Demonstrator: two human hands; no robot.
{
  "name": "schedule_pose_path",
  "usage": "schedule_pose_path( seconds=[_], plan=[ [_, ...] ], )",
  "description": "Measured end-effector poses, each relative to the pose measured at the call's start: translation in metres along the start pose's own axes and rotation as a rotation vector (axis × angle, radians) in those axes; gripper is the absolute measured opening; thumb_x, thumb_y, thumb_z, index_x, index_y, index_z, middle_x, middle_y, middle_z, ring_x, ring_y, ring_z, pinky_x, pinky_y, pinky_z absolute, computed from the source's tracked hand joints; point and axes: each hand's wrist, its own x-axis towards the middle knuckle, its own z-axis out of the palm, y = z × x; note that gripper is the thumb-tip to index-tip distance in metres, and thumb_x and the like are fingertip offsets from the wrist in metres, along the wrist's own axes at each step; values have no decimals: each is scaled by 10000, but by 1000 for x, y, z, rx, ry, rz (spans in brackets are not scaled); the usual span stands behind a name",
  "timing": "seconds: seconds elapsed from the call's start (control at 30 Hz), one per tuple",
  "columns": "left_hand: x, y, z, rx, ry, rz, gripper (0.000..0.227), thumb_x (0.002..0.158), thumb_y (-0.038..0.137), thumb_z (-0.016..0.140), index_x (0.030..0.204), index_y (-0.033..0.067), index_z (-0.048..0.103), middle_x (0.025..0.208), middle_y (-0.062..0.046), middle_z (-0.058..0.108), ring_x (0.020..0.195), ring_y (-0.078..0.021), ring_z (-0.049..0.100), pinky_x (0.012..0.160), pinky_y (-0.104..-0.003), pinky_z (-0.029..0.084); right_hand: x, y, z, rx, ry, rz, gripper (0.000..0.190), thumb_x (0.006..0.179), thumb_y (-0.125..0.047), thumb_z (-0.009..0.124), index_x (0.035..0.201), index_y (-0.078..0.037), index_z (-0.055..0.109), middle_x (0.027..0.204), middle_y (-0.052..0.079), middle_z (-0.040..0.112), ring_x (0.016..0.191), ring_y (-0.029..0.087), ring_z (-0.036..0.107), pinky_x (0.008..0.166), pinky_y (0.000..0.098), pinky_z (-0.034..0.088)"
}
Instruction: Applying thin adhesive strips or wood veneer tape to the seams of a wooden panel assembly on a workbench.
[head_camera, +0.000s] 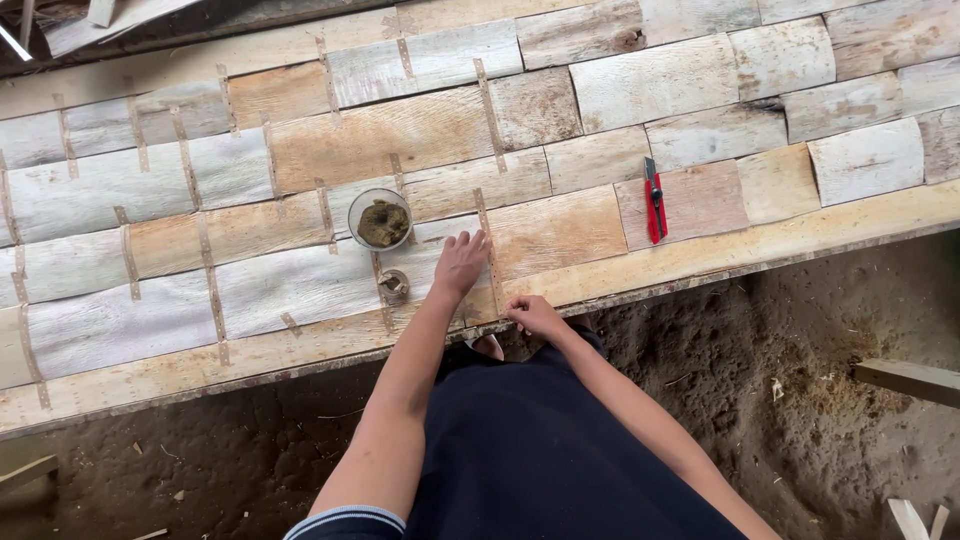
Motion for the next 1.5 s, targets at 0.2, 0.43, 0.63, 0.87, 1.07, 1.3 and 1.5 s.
schedule_pose_path(
  seconds=[0.2, 0.43, 0.63, 0.87, 1.07, 1.3, 1.5],
  plan=[
    [-17, 12, -19, -58, 15, 20, 375, 1011, 29, 432, 1311, 144, 624, 1345, -55, 495, 1250, -345, 463, 1085, -565, 444, 1, 4, 1, -5, 11, -4, 258, 820, -140, 691, 1012, 29, 728, 702, 114, 666, 600, 179, 678, 436, 256, 518],
    [-11, 10, 17, -90, 112, 7, 398, 1020, 106, 460, 1409, 133, 539, 1379, -44, 553, 1231, -347, 491, 1094, -610, 464, -8, -3, 1, 0, 21, 11, 289, 815, -139, 691, 1035, 46, 717, 706, 116, 651, 595, 175, 660, 438, 249, 508],
    [-24, 13, 9, -90, 61, 12, 417, 1012, 71, 474, 1390, 152, 629, 1500, -21, 491, 1314, -355, 431, 1140, -581, 427, -6, -2, 3, 14, 28, -2, 279, 819, -131, 694, 1033, 45, 723, 704, 123, 659, 582, 180, 663, 427, 251, 501],
    [-28, 15, 13, 9, 38, 56, 426, 972, 101, 515, 1352, 236, 651, 1488, 5, 454, 1350, -403, 433, 1131, -589, 419, -11, -6, 3, 18, 49, 3, 269, 810, -111, 694, 1026, 45, 728, 697, 124, 654, 551, 169, 642, 408, 240, 481],
    [-44, 20, -1, -38, -8, 99, 426, 999, 73, 494, 1404, 185, 567, 1503, -42, 428, 1437, -483, 362, 1175, -616, 365, -16, -7, 5, 41, 71, -1, 263, 806, -95, 690, 1022, 51, 726, 688, 125, 637, 540, 166, 630, 393, 237, 465],
    [-40, 18, 4, -86, -75, 68, 539, 1008, 11, 415, 1518, 178, 459, 1567, -84, 371, 1490, -479, 293, 1194, -623, 326, -16, -8, 7, 22, 91, -12, 255, 807, -111, 705, 1017, 29, 741, 628, 131, 624, 472, 166, 594, 401, 238, 455],
    [-47, 26, -23, -112, -157, 22, 519, 1044, 59, 369, 1503, 249, 519, 1611, -55, 369, 1538, -445, 196, 1226, -601, 263, -12, -7, 8, -38, 89, -5, 246, 821, -169, 693, 1011, -26, 750, 585, 121, 624, 448, 158, 568, 410, 254, 429]
  ],
)
